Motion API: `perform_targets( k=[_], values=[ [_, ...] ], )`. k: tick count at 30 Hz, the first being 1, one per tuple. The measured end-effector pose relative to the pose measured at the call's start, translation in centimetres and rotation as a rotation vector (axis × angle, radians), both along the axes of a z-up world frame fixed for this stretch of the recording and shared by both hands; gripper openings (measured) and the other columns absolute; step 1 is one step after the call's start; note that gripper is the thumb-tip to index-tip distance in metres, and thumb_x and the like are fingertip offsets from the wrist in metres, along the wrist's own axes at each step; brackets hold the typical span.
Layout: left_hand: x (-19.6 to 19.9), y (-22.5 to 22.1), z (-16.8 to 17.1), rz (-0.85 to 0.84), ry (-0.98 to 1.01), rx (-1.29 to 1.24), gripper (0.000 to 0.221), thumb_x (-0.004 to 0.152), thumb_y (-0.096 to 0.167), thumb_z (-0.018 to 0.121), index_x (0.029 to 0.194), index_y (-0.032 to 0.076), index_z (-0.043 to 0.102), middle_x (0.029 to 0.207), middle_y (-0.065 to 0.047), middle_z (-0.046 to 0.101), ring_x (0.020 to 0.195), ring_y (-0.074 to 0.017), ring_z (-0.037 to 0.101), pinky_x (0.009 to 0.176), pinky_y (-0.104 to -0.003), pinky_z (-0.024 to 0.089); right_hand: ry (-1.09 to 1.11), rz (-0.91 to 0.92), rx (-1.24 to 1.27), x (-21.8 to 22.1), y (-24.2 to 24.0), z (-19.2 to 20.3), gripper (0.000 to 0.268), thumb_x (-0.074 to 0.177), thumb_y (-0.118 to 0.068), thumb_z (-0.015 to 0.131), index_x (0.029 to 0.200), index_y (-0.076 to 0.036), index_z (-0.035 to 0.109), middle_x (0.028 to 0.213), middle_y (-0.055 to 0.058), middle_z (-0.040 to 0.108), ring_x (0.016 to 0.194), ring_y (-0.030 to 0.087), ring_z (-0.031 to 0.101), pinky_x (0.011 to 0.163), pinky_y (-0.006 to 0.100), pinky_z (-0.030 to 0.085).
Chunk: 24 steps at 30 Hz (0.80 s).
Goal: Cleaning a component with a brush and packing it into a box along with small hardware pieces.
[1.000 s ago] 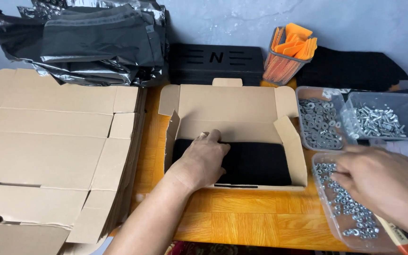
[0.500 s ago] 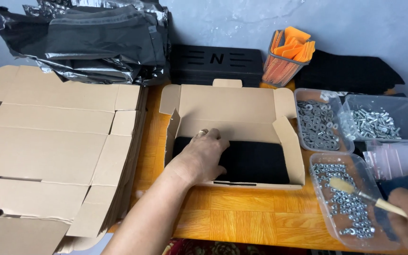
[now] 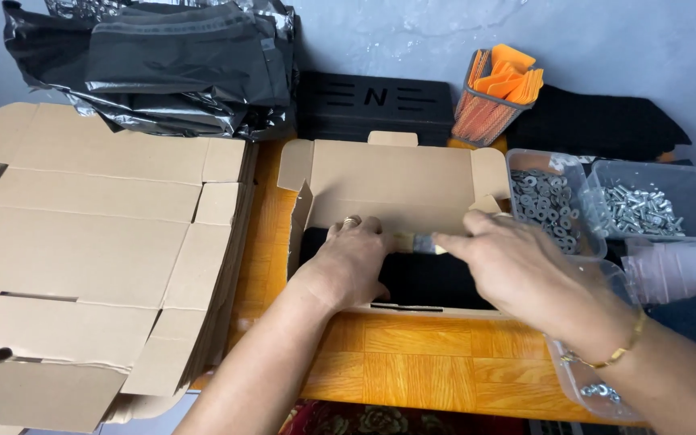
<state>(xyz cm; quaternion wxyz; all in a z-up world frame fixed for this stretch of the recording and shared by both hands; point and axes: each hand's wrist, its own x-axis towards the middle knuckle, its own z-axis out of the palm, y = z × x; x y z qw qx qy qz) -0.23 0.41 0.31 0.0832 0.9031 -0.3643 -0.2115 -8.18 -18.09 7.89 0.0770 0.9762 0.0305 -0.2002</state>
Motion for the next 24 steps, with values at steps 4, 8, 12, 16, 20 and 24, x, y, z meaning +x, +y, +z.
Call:
perform_targets(
  k=[4, 8, 12, 16, 20, 24],
  values=[
    [-0.2, -0.1, 0.6, 0.054, 0.001, -0.005, 0.055, 0.078, 0.025, 0.088, 0.130, 0.018, 0.070, 0.135, -0.013, 0.058, 0.133, -0.0400, 0.052, 0.115, -0.054, 0.039, 0.000, 0.049, 0.079, -1.0, -1.2, -0.3, 0.044, 0.097, -0.003, 0.044, 0.126, -0.021, 0.072, 0.104, 0.004, 0.070, 0.098, 0.023, 0.071, 0.083, 0.041, 0.061],
    [-0.2, -0.2, 0.9, 0.026, 0.043, 0.070, 0.047, 0.083, 0.026, 0.083, 0.128, 0.020, 0.068, 0.131, -0.012, 0.052, 0.127, -0.0378, 0.046, 0.117, -0.059, 0.030, 0.117, 0.010, -0.328, -1.6, -3.9, -0.6, 0.031, 0.085, 0.000, 0.052, 0.088, -0.023, 0.072, 0.093, -0.006, 0.069, 0.084, 0.012, 0.073, 0.069, 0.030, 0.062],
    [-0.9, -0.4, 2.3, 0.062, 0.061, 0.189, 0.060, 0.091, 0.034, 0.079, 0.145, 0.031, 0.055, 0.142, -0.011, 0.044, 0.139, -0.0396, 0.036, 0.117, -0.078, 0.020, 0.151, -0.159, -0.431, -1.6, -0.9, 5.5, 0.038, 0.090, 0.004, 0.050, 0.097, -0.024, 0.074, 0.100, -0.005, 0.063, 0.074, 0.009, 0.069, 0.064, 0.025, 0.064],
    [-1.1, -0.5, 2.5, 0.094, 0.065, 0.182, 0.057, 0.091, 0.033, 0.078, 0.144, 0.031, 0.055, 0.142, -0.009, 0.043, 0.137, -0.0372, 0.038, 0.115, -0.078, 0.024, -0.027, 0.037, -0.181, -0.5, 1.6, 3.4, 0.077, 0.087, 0.015, 0.048, 0.142, -0.039, 0.053, 0.100, -0.001, 0.062, 0.098, 0.025, 0.067, 0.083, 0.043, 0.062],
    [-1.0, -0.3, 2.1, 0.081, 0.036, 0.171, 0.061, 0.088, 0.037, 0.080, 0.143, 0.036, 0.056, 0.138, -0.007, 0.047, 0.135, -0.0371, 0.040, 0.111, -0.071, 0.029, 0.024, 0.094, -0.059, 0.3, 1.0, -0.1, 0.060, 0.090, 0.017, 0.046, 0.132, -0.023, 0.063, 0.112, 0.011, 0.061, 0.096, 0.028, 0.070, 0.079, 0.043, 0.064],
    [-1.0, -0.4, 2.6, 0.052, -0.003, 0.193, 0.051, 0.088, 0.039, 0.079, 0.136, 0.032, 0.063, 0.136, -0.005, 0.051, 0.131, -0.0344, 0.048, 0.114, -0.073, 0.025, 0.194, -0.050, -0.233, -0.9, -0.8, 1.6, 0.036, 0.086, 0.012, 0.046, 0.090, -0.015, 0.070, 0.095, -0.002, 0.067, 0.082, 0.010, 0.069, 0.073, 0.027, 0.063]
  ],
)
